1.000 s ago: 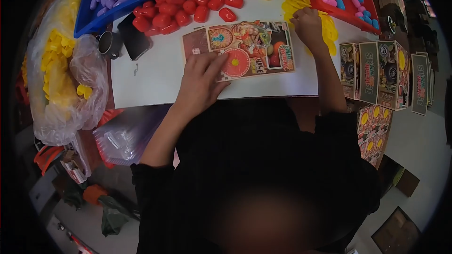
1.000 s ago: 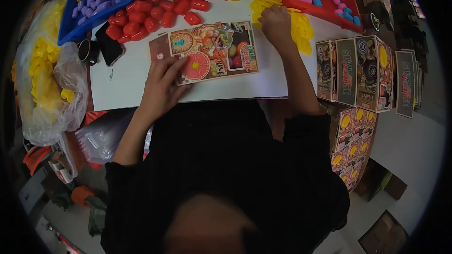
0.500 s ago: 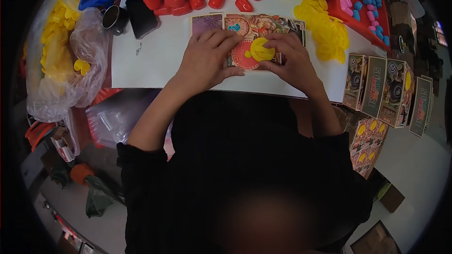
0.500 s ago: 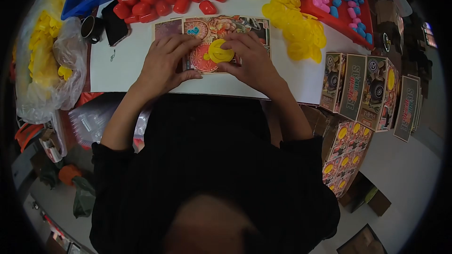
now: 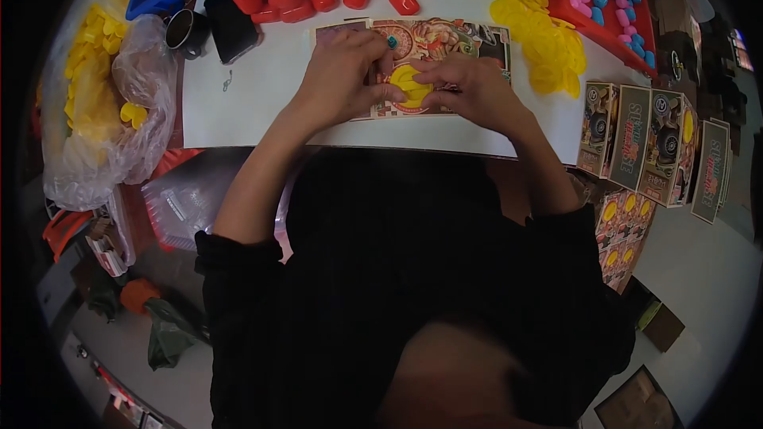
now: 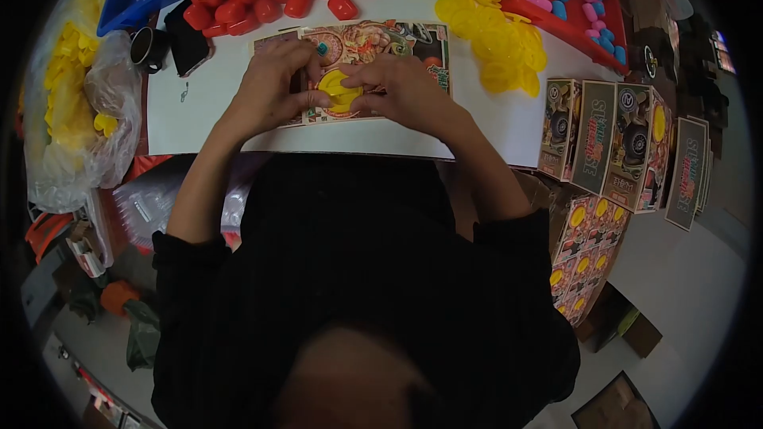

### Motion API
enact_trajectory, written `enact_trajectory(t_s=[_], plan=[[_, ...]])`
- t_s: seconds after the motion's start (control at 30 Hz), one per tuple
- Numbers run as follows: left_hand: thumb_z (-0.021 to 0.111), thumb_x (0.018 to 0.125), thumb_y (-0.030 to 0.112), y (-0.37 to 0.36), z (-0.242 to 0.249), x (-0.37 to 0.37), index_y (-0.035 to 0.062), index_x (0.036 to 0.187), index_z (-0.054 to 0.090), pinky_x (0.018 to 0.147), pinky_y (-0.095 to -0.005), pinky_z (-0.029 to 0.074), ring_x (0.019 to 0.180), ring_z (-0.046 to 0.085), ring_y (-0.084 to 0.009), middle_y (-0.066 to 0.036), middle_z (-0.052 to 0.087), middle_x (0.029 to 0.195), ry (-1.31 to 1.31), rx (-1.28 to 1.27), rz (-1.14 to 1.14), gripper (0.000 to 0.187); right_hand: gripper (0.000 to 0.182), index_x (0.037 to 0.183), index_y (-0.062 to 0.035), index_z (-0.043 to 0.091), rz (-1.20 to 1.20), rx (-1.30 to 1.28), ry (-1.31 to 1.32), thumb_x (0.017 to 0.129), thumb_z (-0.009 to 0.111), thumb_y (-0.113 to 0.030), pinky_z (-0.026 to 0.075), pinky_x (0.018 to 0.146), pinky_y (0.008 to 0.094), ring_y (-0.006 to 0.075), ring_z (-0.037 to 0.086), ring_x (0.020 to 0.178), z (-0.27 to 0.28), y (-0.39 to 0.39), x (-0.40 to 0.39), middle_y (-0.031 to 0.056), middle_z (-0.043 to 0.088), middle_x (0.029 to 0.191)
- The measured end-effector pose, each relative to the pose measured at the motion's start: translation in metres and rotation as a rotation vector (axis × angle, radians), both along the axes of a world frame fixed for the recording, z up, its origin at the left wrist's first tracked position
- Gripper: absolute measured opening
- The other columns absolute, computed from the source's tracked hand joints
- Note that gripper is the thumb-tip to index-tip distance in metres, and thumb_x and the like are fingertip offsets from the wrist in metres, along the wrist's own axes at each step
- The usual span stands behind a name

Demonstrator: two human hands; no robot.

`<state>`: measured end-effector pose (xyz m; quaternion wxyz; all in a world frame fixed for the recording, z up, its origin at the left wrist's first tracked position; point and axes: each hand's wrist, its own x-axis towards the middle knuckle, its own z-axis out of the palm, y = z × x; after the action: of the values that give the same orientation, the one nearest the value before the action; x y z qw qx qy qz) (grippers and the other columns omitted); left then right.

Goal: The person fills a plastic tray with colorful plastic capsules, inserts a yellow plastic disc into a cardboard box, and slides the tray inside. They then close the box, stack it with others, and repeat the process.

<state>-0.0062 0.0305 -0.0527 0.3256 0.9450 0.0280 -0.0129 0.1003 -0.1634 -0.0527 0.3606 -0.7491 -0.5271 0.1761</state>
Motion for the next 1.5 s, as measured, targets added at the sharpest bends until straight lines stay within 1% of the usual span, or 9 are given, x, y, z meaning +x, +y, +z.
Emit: enact_trajectory(t_s=[0.5, 0.7, 0.77, 1.0, 1.1, 1.2, 1.27, 1.43, 1.5], plan=[[0.080, 0.055, 0.026, -0.011, 0.031, 0.041, 0.0131, 0.077, 0.066, 0.069, -0.0367, 0.049, 0.083, 0.063, -0.0239, -0.005, 0.065, 0.081, 0.390, 0.291, -0.109, 0.029, 0.025, 0.091, -0.0001, 0.067, 0.188, -0.397, -0.538, 0.066, 0.067, -0.004, 0.051, 0.065, 0.0348, 0.0269, 0.065, 0.070, 0.017, 0.024, -0.006, 0.0143, 0.066, 0.083], [0.077, 0.062, 0.022, 0.034, -0.004, -0.009, 0.0106, 0.111, 0.053, 0.067, -0.0325, 0.044, 0.079, 0.060, -0.0225, -0.008, 0.063, 0.082, -0.636, 0.303, 0.297, 0.056, 0.046, 0.115, -0.0021, 0.057, -0.200, 0.054, 0.416, 0.076, 0.070, -0.023, 0.050, 0.074, 0.0329, 0.0257, 0.063, 0.088, 0.003, -0.016, 0.008, 0.0187, 0.062, 0.101], [0.069, 0.076, 0.020, 0.037, -0.012, -0.035, 0.0044, 0.130, 0.034, 0.064, -0.0291, 0.046, 0.077, 0.060, -0.0182, -0.009, 0.061, 0.081, -0.039, -0.621, 0.609, 0.066, 0.052, 0.116, -0.0011, 0.055, -0.220, 0.089, 0.186, 0.074, 0.072, -0.026, 0.049, 0.075, 0.0325, 0.0252, 0.061, 0.091, 0.010, -0.014, -0.022, 0.0173, 0.061, 0.101], [0.053, 0.089, 0.021, -0.012, 0.099, -0.040, 0.0052, 0.132, 0.034, 0.060, -0.0206, 0.041, 0.073, 0.052, -0.0083, -0.007, 0.060, 0.092, -0.402, -0.877, 0.181, 0.049, 0.037, 0.100, 0.0021, 0.063, -0.344, 0.424, -0.770, 0.072, 0.073, -0.019, 0.044, 0.063, 0.0252, 0.0166, 0.053, 0.069, 0.072, -0.020, -0.070, 0.0056, 0.051, 0.077], [0.044, 0.092, 0.024, -0.004, 0.092, -0.014, 0.0057, 0.137, 0.032, 0.068, -0.0195, 0.042, 0.080, 0.054, -0.0096, -0.008, 0.057, 0.108, -0.559, -0.664, 0.201, 0.050, 0.017, 0.096, 0.0003, 0.066, -0.509, 0.657, -0.302, 0.082, 0.064, -0.009, 0.042, 0.058, 0.0211, 0.0105, 0.051, 0.064, 0.090, -0.039, -0.035, 0.0022, 0.055, 0.081], [0.056, 0.088, 0.027, -0.013, 0.066, 0.002, 0.0102, 0.132, 0.043, 0.063, -0.0200, 0.038, 0.076, 0.047, -0.0066, -0.001, 0.054, 0.109, -0.082, -1.337, 0.104, 0.049, 0.025, 0.108, 0.0008, 0.061, -0.600, 0.575, 0.316, 0.085, 0.062, -0.009, 0.043, 0.065, 0.0206, 0.0090, 0.052, 0.075, 0.067, -0.066, -0.011, 0.0011, 0.057, 0.091], [0.060, 0.086, 0.022, -0.015, 0.059, 0.009, 0.0094, 0.130, 0.044, 0.064, -0.0200, 0.039, 0.076, 0.048, -0.0070, 0.000, 0.054, 0.109, -0.116, -1.267, 0.141, 0.048, 0.034, 0.116, 0.0011, 0.053, -0.481, 0.712, 0.900, 0.084, 0.062, -0.007, 0.044, 0.070, 0.0218, 0.0085, 0.051, 0.084, 0.057, -0.060, -0.003, 0.0020, 0.055, 0.098], [0.067, 0.077, 0.005, -0.033, 0.059, 0.024, 0.0079, 0.118, 0.054, 0.073, -0.0256, 0.043, 0.086, 0.052, -0.0141, 0.000, 0.054, 0.110, -0.301, -0.871, 0.155, 0.043, 0.056, 0.125, -0.0060, 0.048, -0.701, 0.359, 0.559, 0.072, 0.068, 0.002, 0.042, 0.086, 0.0278, 0.0176, 0.052, 0.100, 0.055, -0.043, -0.002, 0.0094, 0.049, 0.125], [0.073, 0.070, 0.004, -0.009, 0.065, 0.024, 0.0097, 0.113, 0.059, 0.094, -0.0370, 0.040, 0.113, 0.047, -0.0257, -0.007, 0.052, 0.122, -0.618, 0.067, -0.171, 0.046, 0.056, 0.123, -0.0072, 0.051, -0.422, 0.277, -0.028, 0.070, 0.070, 0.000, 0.041, 0.090, 0.0313, 0.0220, 0.050, 0.106, 0.066, -0.057, 0.017, 0.0096, 0.048, 0.127]])
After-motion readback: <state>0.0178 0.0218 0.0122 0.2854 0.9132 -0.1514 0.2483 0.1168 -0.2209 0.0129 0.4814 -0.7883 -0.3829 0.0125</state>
